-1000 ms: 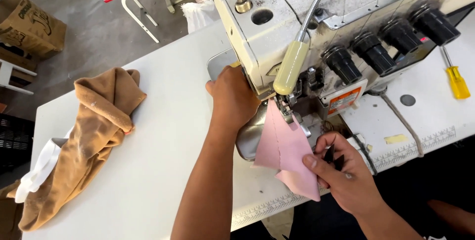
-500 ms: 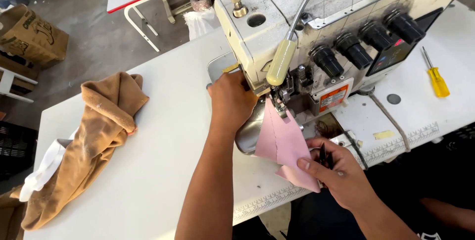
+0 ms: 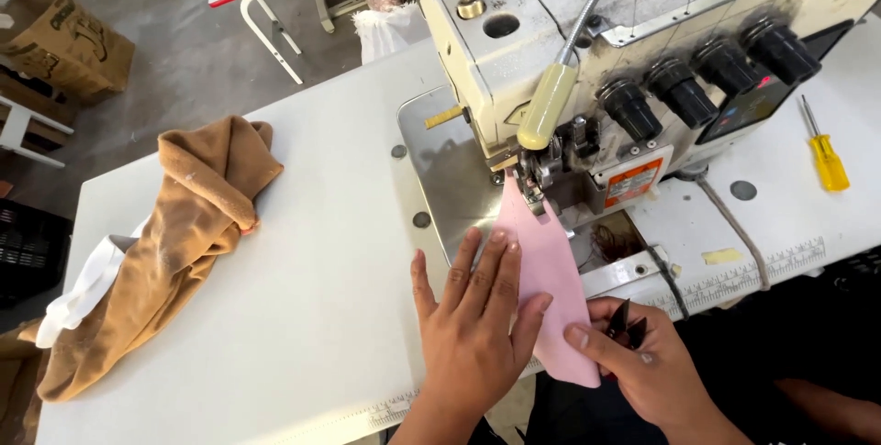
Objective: Sewing the edges of fabric pieces using an industrial overlock sewing machine.
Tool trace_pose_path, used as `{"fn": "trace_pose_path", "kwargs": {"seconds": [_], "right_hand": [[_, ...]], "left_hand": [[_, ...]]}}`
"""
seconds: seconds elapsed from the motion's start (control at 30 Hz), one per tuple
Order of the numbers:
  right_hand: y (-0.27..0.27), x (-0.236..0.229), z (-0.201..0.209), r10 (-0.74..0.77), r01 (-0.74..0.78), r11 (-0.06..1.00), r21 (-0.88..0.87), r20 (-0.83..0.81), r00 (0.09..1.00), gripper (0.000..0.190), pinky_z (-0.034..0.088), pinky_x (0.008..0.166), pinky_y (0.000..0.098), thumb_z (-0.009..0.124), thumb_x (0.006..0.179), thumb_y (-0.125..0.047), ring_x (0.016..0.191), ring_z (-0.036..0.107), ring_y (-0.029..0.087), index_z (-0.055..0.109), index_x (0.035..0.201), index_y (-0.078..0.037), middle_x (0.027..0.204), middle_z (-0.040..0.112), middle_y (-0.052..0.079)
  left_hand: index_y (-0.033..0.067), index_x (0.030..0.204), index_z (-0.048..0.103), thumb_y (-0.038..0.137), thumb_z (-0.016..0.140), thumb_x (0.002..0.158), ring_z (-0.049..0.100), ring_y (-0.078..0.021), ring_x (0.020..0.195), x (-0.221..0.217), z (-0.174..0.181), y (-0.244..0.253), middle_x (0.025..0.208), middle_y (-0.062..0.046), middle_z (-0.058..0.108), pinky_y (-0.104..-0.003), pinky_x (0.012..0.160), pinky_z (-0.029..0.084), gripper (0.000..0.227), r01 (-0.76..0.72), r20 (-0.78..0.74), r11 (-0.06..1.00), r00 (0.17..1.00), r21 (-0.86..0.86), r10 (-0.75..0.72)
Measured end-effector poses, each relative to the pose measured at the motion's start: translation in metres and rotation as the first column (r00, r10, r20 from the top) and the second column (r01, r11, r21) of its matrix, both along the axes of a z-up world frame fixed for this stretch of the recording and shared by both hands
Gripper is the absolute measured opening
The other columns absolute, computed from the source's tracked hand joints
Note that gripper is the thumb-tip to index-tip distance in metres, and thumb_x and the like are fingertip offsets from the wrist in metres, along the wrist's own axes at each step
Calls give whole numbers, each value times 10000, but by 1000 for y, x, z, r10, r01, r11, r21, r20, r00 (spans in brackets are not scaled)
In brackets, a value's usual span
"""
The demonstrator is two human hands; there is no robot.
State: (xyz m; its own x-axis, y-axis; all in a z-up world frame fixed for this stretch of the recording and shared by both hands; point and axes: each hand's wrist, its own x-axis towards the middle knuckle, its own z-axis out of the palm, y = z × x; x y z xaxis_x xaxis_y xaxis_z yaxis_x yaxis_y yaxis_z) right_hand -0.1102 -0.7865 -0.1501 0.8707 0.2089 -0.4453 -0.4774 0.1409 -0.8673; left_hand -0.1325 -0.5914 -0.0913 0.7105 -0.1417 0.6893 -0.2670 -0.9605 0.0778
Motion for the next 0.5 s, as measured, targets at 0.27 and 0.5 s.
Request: {"fn": "trace_pose_path", "kwargs": {"seconds": [0.27,0.5], "right_hand": [[2,4,-9,-1,1,1000,25,33,999,332,396,475,366,793,818,-70,543,570,247,820,1045,171,733,740,218],[6,9,-15,-39,36,998,50,60,997,334,377,480,355,792,808,-53,543,544,234,797,1052,176,716,739,235]], "left_hand": [[84,1329,656,437,668,1010,597,-301,1357,4,1,3,1370,-77,693,-677,1163,243,476,-5,4,1000,1000,-7,5],[79,1274,666,468,634,988,606,-297,1336,15,11,6,1310,-72,713,-696,1124,267,483,-35,-29,999,999,-24,34]]}}
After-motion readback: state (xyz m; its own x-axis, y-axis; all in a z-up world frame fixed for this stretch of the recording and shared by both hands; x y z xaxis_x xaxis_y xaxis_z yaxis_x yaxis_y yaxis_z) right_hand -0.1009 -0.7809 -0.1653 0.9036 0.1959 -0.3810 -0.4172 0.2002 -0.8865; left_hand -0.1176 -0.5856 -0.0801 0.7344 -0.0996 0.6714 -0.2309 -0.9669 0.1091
